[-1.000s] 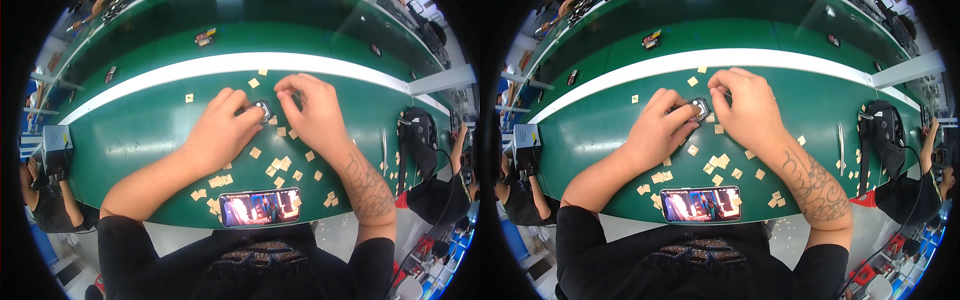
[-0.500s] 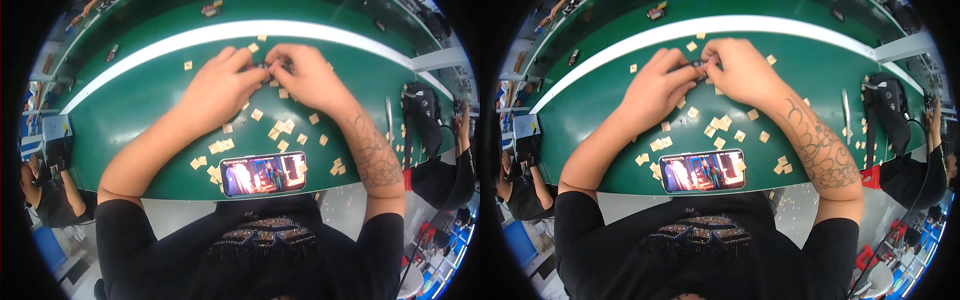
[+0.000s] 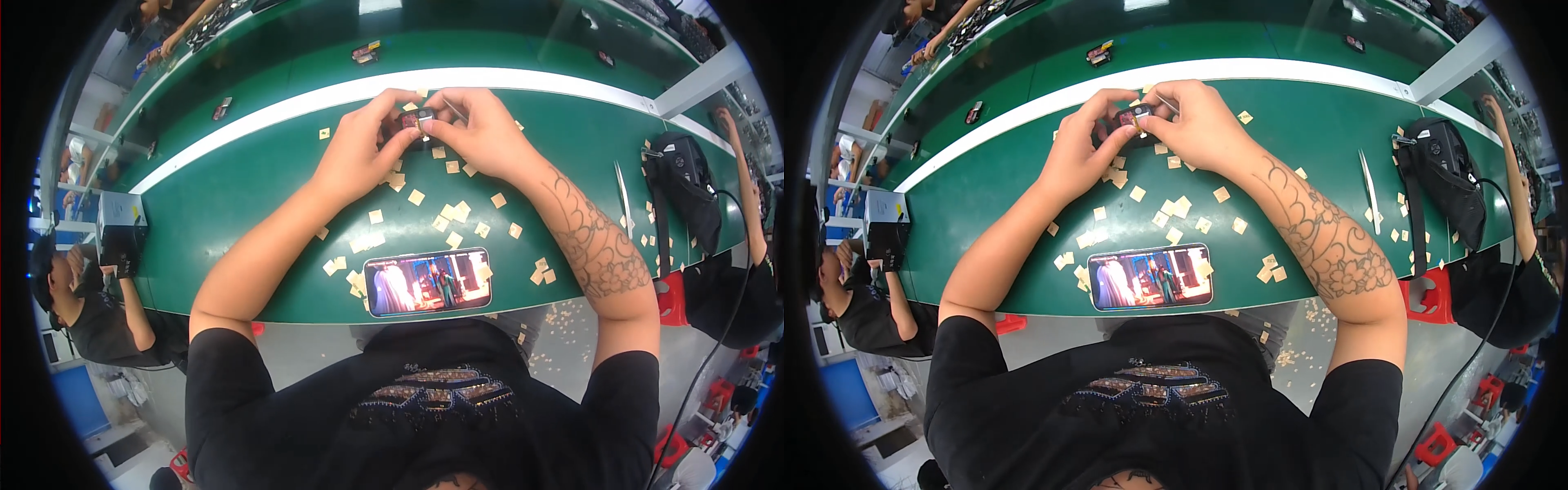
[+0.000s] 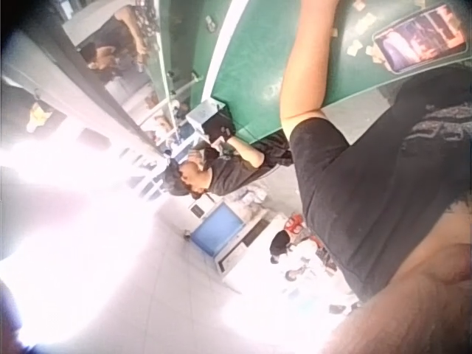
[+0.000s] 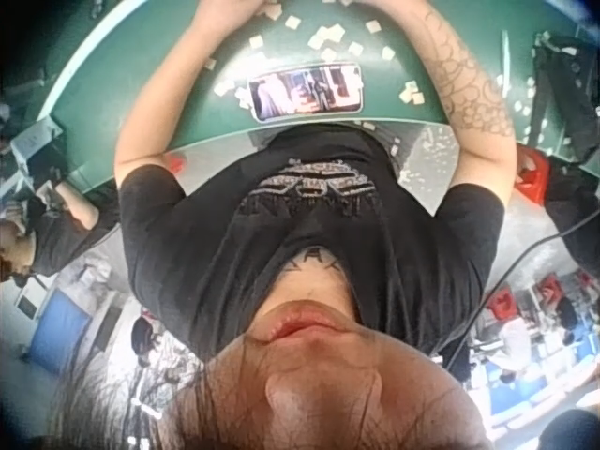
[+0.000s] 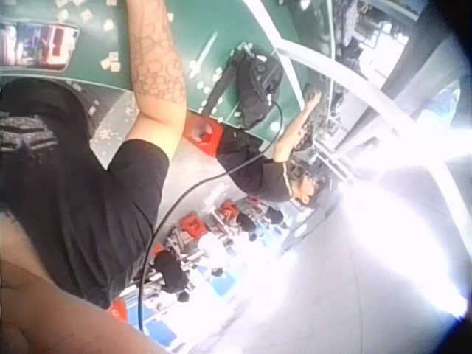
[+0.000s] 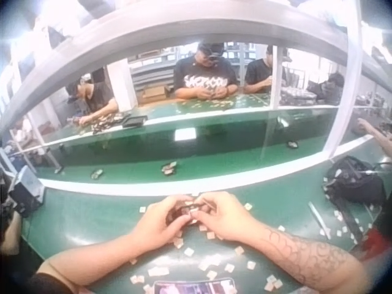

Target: The worker is assembling small electronic component modules by applying adhesive labels or protective films to each unit on a production line.

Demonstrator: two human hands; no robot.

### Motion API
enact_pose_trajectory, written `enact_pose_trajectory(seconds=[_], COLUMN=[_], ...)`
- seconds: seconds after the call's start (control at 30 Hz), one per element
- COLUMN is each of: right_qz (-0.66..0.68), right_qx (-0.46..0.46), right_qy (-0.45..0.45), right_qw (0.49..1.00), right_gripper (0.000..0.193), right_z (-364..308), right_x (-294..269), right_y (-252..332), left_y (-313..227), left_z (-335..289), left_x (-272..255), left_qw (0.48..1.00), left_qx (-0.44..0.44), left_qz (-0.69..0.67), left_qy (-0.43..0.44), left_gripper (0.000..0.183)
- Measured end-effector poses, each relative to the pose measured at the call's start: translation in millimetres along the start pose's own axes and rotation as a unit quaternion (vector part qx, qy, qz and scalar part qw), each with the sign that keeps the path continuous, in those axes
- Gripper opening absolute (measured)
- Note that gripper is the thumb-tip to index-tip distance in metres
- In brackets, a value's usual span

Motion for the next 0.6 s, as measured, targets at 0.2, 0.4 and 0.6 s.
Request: enact_pose_trajectory(seconds=[0.2,0.4,0.6], right_qz=[0.003,0.0,-0.039], right_qx=[-0.058,0.027,0.05], right_qy=[-0.047,-0.051,-0.072], right_qw=[0.997,0.998,0.995], right_gripper=[0.019,0.026,0.022], right_z=[-3,-12,-12], right_x=[-5,-7,-19], right_y=[19,15,19], left_y=[10,13,81], left_z=[8,16,72], left_x=[0,1,-71], left_qw=[0.981,0.99,0.982], left_qx=[-0.113,-0.109,-0.073], left_qz=[-0.136,-0.052,0.144], left_qy=[0.084,0.077,-0.096], left_gripper=[0.026,0.022,0.022])
Point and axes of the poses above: each hand's wrist, its own z-axis towards the middle knuckle, its own x-axis out of the palm, y = z × x, the point moved 7 cm from there along z, towards the middle knuckle, and after that the axes turned 5 degrees about -x, right-handed, at the moved point
